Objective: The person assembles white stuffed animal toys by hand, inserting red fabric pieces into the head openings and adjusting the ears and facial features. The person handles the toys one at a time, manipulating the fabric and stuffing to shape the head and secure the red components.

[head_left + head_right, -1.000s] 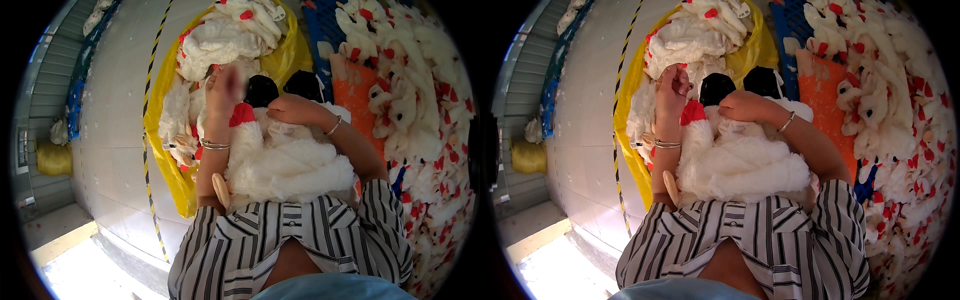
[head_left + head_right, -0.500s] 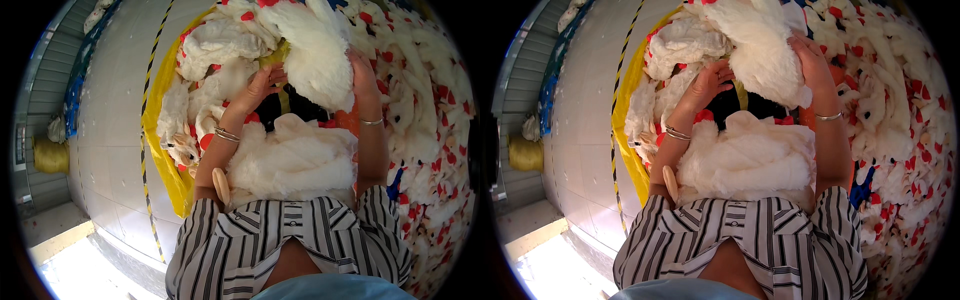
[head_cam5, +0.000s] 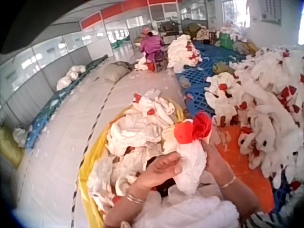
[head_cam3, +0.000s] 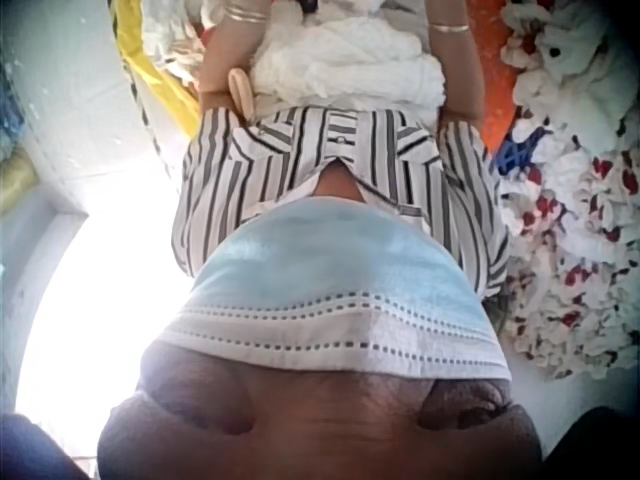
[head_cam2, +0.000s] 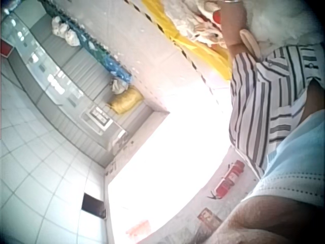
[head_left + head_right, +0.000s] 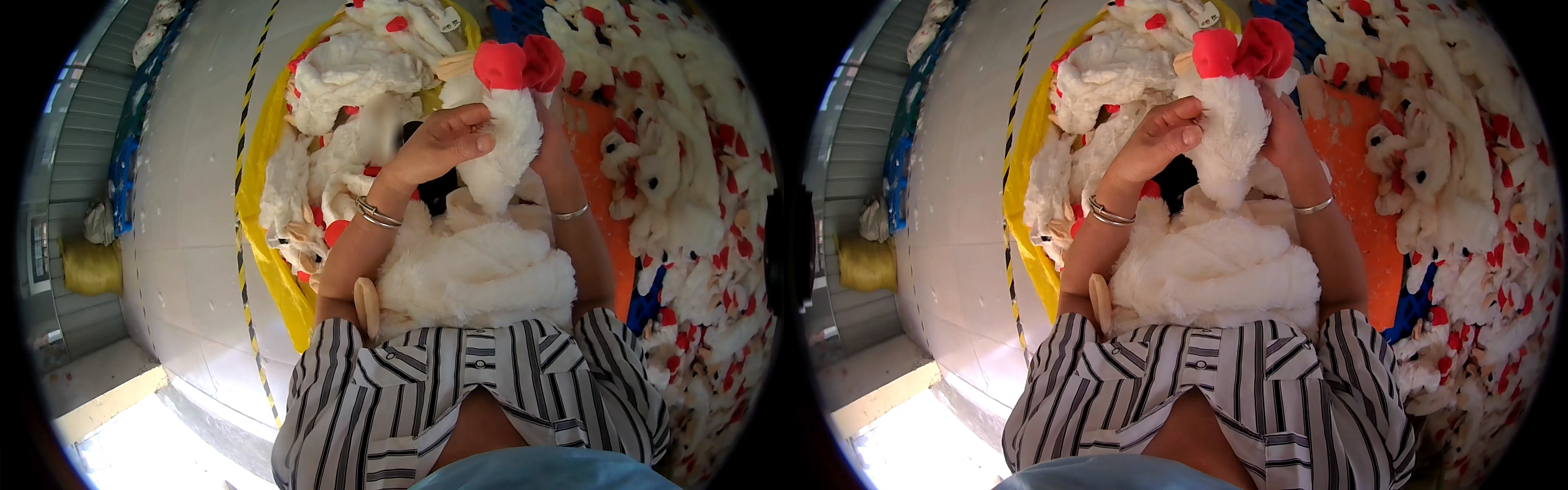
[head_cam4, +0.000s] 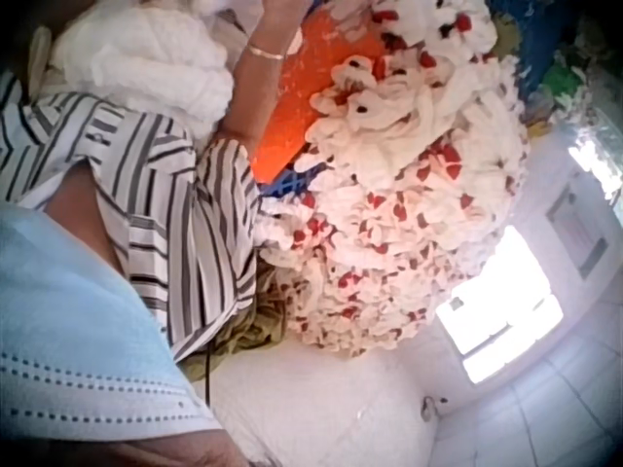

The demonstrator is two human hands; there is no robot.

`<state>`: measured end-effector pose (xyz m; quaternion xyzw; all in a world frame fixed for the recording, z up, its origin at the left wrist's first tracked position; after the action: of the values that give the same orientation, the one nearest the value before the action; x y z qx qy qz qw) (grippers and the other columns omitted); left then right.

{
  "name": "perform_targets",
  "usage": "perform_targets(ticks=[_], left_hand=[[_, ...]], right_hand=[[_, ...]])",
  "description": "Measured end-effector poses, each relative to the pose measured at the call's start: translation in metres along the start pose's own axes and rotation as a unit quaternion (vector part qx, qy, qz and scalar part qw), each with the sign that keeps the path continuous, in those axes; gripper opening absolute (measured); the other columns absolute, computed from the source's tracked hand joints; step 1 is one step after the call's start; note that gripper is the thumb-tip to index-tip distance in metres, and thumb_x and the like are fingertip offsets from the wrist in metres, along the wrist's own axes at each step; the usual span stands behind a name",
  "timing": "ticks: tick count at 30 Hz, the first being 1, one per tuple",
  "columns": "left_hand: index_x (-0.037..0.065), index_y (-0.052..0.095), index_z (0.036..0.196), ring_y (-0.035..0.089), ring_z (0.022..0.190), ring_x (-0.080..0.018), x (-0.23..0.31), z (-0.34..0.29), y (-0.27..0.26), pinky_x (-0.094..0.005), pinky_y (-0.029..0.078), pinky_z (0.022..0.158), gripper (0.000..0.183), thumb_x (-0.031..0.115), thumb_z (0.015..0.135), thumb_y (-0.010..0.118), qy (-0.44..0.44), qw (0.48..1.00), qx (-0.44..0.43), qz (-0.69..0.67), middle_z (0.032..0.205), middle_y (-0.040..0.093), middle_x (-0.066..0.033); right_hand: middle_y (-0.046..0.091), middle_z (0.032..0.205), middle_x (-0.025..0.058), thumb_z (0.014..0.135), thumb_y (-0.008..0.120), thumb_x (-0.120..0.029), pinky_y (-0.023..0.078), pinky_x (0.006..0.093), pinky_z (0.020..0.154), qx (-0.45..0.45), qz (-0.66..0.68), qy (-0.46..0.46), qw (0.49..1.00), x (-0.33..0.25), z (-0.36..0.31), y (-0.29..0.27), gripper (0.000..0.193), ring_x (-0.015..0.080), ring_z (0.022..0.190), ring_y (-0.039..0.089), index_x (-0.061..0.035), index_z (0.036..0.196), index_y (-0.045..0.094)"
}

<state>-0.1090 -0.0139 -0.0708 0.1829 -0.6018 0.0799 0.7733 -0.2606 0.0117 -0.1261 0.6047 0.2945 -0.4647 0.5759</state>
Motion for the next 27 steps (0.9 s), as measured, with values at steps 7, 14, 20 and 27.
perform_targets(ticks=[7, 14, 20, 27], left_hand=[[-0.001, 0.047, 0.135, 0.054, 0.114, -0.0182, -0.024, -0.011, -0.064, -0.0331, 0.043, 0.099, 0.065, 0.048, 0.093, 0.059, 0.020, 0.951, 0.265, -0.155, 0.125, 0.056, -0.0089], [0.002, 0.057, 0.126, 0.063, 0.100, -0.0142, 0.024, -0.024, -0.041, -0.0296, 0.051, 0.088, 0.040, 0.023, 0.093, 0.065, 0.049, 0.949, 0.273, -0.152, 0.112, 0.066, -0.0048], [0.004, 0.062, 0.119, 0.065, 0.094, -0.0132, 0.019, -0.036, -0.035, -0.0281, 0.053, 0.082, 0.027, 0.014, 0.094, 0.063, 0.043, 0.937, 0.271, -0.215, 0.110, 0.067, -0.0036], [0.005, 0.067, 0.106, 0.063, 0.089, -0.0082, 0.028, -0.035, -0.018, -0.0251, 0.051, 0.077, 0.021, 0.018, 0.089, 0.071, -0.028, 0.957, 0.264, -0.115, 0.097, 0.069, 0.0001]], right_hand=[[0.065, 0.108, 0.0111, 0.079, 0.073, -0.016, 0.049, 0.0337, 0.086, -0.087, -0.414, -0.192, 0.885, -0.078, -0.035, 0.081, 0.041, 0.0268, 0.093, 0.062, -0.0019, 0.116, 0.062], [0.056, 0.132, 0.0114, 0.083, 0.076, -0.032, 0.039, 0.0375, 0.104, -0.185, -0.356, -0.156, 0.903, -0.033, -0.061, 0.059, 0.069, 0.0248, 0.119, 0.053, -0.0011, 0.137, 0.046], [0.055, 0.133, 0.0117, 0.101, 0.047, -0.035, 0.039, 0.0386, 0.107, -0.033, -0.428, -0.081, 0.900, -0.028, -0.025, 0.014, 0.050, 0.0227, 0.124, 0.052, -0.0003, 0.137, 0.046], [0.057, 0.130, 0.0107, 0.090, 0.063, -0.045, 0.045, 0.0316, 0.100, -0.215, 0.119, 0.013, 0.969, -0.013, 0.002, 0.071, 0.072, 0.0187, 0.116, 0.057, 0.0005, 0.141, 0.042]])
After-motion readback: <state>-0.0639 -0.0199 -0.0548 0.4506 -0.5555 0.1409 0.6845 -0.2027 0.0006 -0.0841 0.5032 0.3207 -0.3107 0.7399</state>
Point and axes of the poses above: each hand's wrist, its own z-axis towards the middle knuckle, its own y-axis out of the palm, x = y × z, the point moved 9 cm from there along z, towards the middle knuckle
